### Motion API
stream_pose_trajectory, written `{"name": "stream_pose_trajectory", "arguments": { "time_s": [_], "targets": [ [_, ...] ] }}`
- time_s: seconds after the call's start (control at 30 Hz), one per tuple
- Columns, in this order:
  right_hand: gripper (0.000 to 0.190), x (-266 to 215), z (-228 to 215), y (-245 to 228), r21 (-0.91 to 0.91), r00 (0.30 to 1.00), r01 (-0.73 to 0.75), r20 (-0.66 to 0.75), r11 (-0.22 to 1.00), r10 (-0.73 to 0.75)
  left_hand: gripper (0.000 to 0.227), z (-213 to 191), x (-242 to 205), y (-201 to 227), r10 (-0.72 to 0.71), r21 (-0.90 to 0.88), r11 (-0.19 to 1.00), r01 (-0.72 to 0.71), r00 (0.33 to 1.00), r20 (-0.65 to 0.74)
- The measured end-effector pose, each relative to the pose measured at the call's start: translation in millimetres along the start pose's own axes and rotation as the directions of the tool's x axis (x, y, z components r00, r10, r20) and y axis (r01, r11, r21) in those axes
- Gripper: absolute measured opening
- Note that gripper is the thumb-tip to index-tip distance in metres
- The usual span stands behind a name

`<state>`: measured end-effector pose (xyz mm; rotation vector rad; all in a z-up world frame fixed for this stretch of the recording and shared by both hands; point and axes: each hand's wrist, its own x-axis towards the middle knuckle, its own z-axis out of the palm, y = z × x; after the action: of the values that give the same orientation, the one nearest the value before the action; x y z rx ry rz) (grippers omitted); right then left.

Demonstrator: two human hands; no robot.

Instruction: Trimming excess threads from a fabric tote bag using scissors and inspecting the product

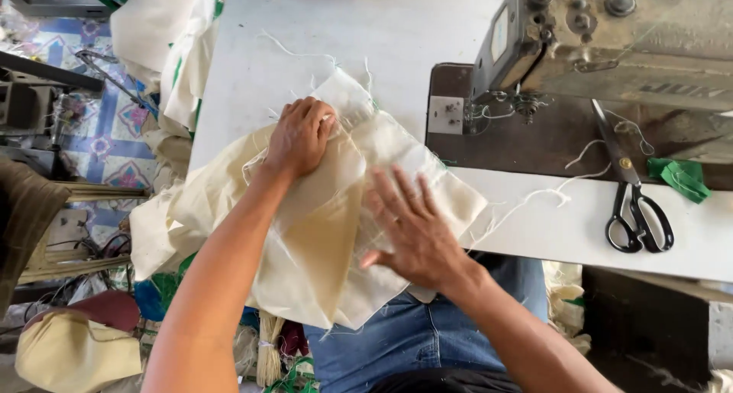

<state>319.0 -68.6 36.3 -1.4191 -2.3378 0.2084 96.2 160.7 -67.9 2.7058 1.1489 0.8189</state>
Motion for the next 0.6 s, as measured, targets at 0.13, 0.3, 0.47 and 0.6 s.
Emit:
{"name": "stream_pose_trajectory", "arguments": {
  "time_s": [0.13,0.3,0.47,0.6],
  "targets": [
    [0.108,-55,-19,47,-0.147,0.844,-0.502,0.129,0.852,0.52,0.01,-4,4,-5,-0.046,-0.023,0.999,0.044,0.994,-0.094],
    [0.07,-22,-24,21,-0.121,0.845,-0.354,-0.466,0.927,0.262,0.01,-33,10,13,-0.146,-0.143,0.983,0.111,0.954,-0.26],
    [0.092,79,18,-30,0.295,0.843,-0.527,0.06,0.797,0.535,0.012,-102,23,48,-0.263,-0.31,0.931,0.194,0.944,-0.2],
    [0.056,76,37,-38,0.393,0.856,-0.488,0.043,0.779,0.515,0.017,-187,28,79,-0.268,-0.27,0.942,0.201,0.933,-0.24]
  ]
}}
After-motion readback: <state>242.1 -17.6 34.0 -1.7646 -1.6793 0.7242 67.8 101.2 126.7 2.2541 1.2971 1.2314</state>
